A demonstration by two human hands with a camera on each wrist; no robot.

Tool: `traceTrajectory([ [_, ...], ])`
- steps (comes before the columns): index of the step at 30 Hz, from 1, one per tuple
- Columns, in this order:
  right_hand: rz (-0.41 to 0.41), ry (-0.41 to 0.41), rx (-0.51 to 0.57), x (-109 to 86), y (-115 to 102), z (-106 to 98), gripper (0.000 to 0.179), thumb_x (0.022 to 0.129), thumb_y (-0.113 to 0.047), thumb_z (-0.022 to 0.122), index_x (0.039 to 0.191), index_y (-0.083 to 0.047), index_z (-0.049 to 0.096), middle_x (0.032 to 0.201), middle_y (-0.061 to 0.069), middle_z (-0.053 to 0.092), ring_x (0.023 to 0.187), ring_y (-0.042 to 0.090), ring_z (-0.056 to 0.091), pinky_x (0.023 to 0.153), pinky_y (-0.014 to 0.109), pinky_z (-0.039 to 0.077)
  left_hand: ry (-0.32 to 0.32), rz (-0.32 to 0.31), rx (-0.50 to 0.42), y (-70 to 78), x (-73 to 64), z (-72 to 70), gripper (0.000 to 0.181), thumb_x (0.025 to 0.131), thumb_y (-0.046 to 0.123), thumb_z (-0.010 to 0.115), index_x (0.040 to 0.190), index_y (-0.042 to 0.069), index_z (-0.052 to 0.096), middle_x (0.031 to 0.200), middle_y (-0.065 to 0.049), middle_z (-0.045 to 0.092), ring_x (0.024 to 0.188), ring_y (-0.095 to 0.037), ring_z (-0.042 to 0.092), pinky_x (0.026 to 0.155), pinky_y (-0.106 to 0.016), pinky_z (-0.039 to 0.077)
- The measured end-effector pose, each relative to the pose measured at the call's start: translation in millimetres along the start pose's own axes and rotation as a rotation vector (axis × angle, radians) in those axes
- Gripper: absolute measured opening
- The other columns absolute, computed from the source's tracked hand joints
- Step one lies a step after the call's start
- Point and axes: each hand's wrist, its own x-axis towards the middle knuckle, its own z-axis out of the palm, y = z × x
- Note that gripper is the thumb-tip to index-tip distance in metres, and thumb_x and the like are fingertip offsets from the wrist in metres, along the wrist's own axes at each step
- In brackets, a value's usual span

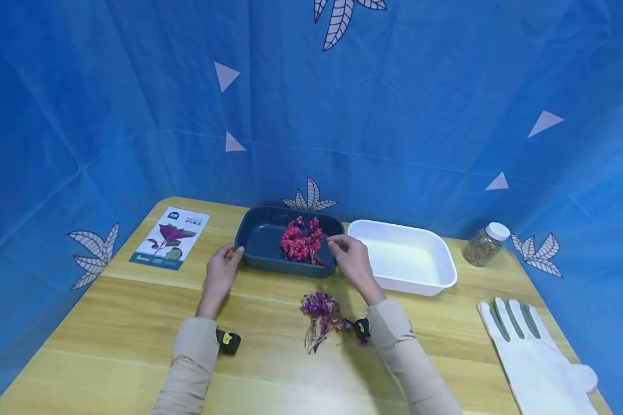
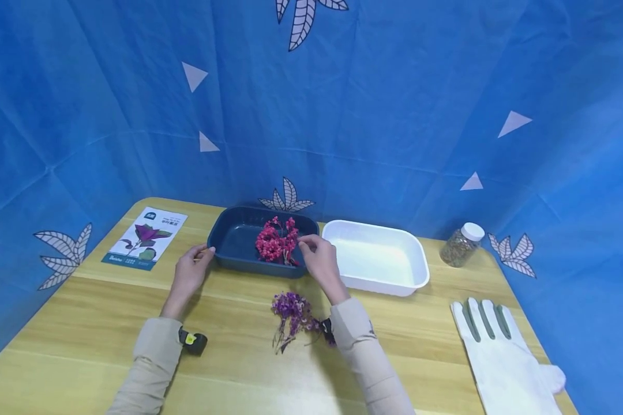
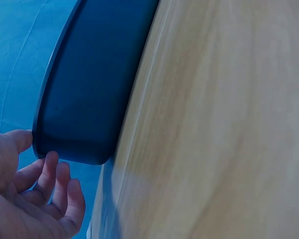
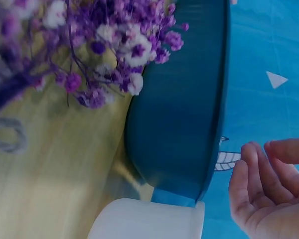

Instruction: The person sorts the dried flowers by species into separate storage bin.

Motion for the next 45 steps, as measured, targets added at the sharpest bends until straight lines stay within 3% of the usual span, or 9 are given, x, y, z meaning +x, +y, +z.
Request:
traceTrajectory([
  [7,0.014,-0.036,0.033,-15.4,1,-10,0.019,0.095,-0.016,0.058,0.104,-0.004,0.069,0.089,0.015,0.068,0.079,0.027,0.062,0.065,0.030,0.046,0.002,-0.009,-0.005,3.5,1.0,0.2,0.051,0.100,0.031,0.047,0.137,-0.004,0.044,0.121,-0.023,0.053,0.112,-0.033,0.050,0.095,-0.045,0.042],
  [17,0.114,-0.011,0.111,-45.5,12,-29,0.020,0.093,-0.016,0.061,0.104,-0.002,0.069,0.094,0.017,0.068,0.087,0.033,0.061,0.069,0.029,0.047,0.025,0.025,0.032,4.1,3.0,-1.9,0.049,0.099,0.031,0.050,0.134,-0.004,0.048,0.113,-0.021,0.057,0.097,-0.028,0.054,0.080,-0.034,0.043],
  [21,0.172,0.047,0.176,-53.0,26,-44,0.021,0.093,-0.010,0.058,0.106,0.004,0.066,0.097,0.018,0.068,0.088,0.032,0.064,0.078,0.036,0.052,0.032,0.032,0.058,4.8,3.0,-7.1,0.050,0.098,0.030,0.051,0.134,-0.004,0.048,0.114,-0.022,0.057,0.098,-0.029,0.054,0.081,-0.034,0.043],
  [25,0.261,0.137,0.196,-58.9,45,-66,0.024,0.095,-0.011,0.056,0.110,0.005,0.064,0.099,0.016,0.068,0.083,0.017,0.064,0.082,0.033,0.053,0.056,0.032,0.059,8.9,0.6,-13.1,0.049,0.099,0.029,0.050,0.135,-0.004,0.047,0.113,-0.020,0.056,0.097,-0.029,0.056,0.075,-0.031,0.045],
  [32,0.378,0.359,0.174,-69.7,75,-105,0.030,0.096,-0.020,0.054,0.113,0.003,0.063,0.079,-0.014,0.063,0.073,-0.002,0.057,0.072,0.017,0.050,0.101,0.123,0.028,25.2,-8.2,-11.9,0.041,0.097,0.027,0.054,0.129,0.000,0.056,0.105,-0.015,0.059,0.091,-0.022,0.055,0.071,-0.021,0.042],
  [35,0.408,0.442,0.185,-73.0,88,-117,0.030,0.097,-0.021,0.053,0.113,0.003,0.062,0.071,-0.022,0.058,0.070,-0.003,0.056,0.070,0.015,0.049,0.010,0.178,0.052,32.8,-14.3,-5.1,0.035,0.096,0.028,0.057,0.120,0.003,0.063,0.101,-0.013,0.062,0.090,-0.021,0.055,0.075,-0.025,0.043],
  [38,0.444,0.505,0.194,-75.0,99,-125,0.031,0.097,-0.024,0.052,0.113,0.001,0.061,0.068,-0.024,0.055,0.070,-0.003,0.056,0.067,0.013,0.048,-0.162,0.224,0.122,37.8,-20.3,4.0,0.031,0.095,0.030,0.058,0.112,0.007,0.067,0.101,-0.010,0.065,0.090,-0.020,0.057,0.078,-0.031,0.045],
  [41,0.474,0.553,0.190,-76.6,109,-129,0.032,0.096,-0.026,0.053,0.115,-0.001,0.059,0.070,-0.020,0.056,0.067,-0.001,0.055,0.063,0.012,0.046,-0.324,0.238,0.160,40.0,-25.4,16.2,0.027,0.094,0.031,0.060,0.110,0.010,0.069,0.102,-0.006,0.067,0.091,-0.018,0.058,0.079,-0.033,0.047],
  [45,0.516,0.573,0.161,-78.5,119,-132,0.042,0.095,-0.031,0.053,0.125,-0.002,0.054,0.084,-0.006,0.056,0.065,-0.001,0.054,0.058,0.012,0.043,-0.465,0.232,0.148,39.0,-32.2,35.6,0.031,0.092,0.027,0.063,0.116,0.008,0.066,0.100,-0.004,0.066,0.088,-0.016,0.058,0.079,-0.032,0.049],
])
